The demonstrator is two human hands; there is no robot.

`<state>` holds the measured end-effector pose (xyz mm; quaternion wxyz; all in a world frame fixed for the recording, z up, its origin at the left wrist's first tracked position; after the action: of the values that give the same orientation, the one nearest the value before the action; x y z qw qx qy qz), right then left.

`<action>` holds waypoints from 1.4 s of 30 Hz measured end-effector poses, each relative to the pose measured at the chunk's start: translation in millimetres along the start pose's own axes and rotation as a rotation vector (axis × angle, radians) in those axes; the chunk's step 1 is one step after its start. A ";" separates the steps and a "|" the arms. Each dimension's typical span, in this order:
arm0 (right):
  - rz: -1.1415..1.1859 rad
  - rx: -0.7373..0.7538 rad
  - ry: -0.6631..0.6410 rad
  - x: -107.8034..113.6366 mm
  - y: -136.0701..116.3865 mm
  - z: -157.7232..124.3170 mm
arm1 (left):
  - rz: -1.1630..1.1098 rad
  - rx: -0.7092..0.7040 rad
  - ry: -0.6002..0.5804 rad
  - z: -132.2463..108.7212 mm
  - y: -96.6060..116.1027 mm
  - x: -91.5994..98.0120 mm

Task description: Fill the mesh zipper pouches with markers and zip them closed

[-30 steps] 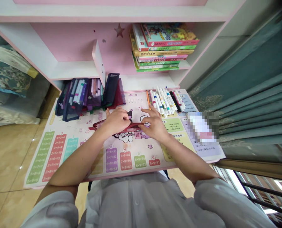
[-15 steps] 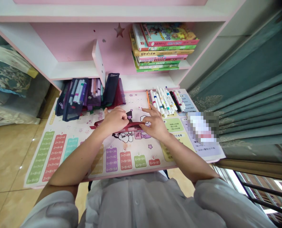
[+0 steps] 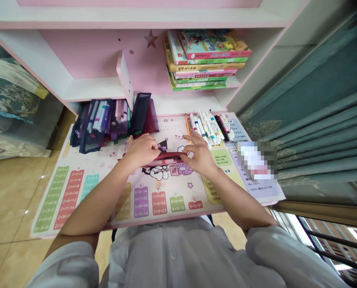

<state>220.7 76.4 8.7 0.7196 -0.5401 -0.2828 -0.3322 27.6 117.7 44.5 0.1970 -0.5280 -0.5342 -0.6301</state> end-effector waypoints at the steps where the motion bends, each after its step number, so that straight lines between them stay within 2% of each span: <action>1: 0.003 -0.006 0.010 1.3 1.1 0.5 | 0.002 0.001 0.000 0.1 -1.2 0.4; 12: -0.005 -0.015 0.018 2.9 2.4 1.0 | -0.006 0.005 -0.001 -1.1 -0.2 4.2; 24: -0.077 -0.044 -0.035 5.8 1.2 -0.1 | 0.034 0.023 -0.044 -4.3 0.0 6.2; 29: -0.176 -0.008 -0.073 -0.5 -11.1 -3.4 | 0.022 0.051 -0.016 -6.5 -1.4 3.4; 34: -0.166 0.080 -0.068 -12.9 -27.3 -4.5 | 0.020 0.064 0.015 -9.3 -2.2 4.3; 42: -0.085 0.138 -0.077 -23.8 -29.7 -7.1 | -0.023 0.049 0.042 -30.3 -10.8 5.0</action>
<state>183.0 67.8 6.2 0.7290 -0.4893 -0.3551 -0.3212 3.2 96.4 47.7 0.2136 -0.5035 -0.5515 -0.6298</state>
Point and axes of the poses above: each hand's wrist, its own z-axis towards the middle knuckle, its own x-axis out of the back of the hand, y = z × x, the point moved 5 cm from there along z, towards the middle knuckle, and after that the axes turned 7 degrees about -x, right-handed, at the moved point
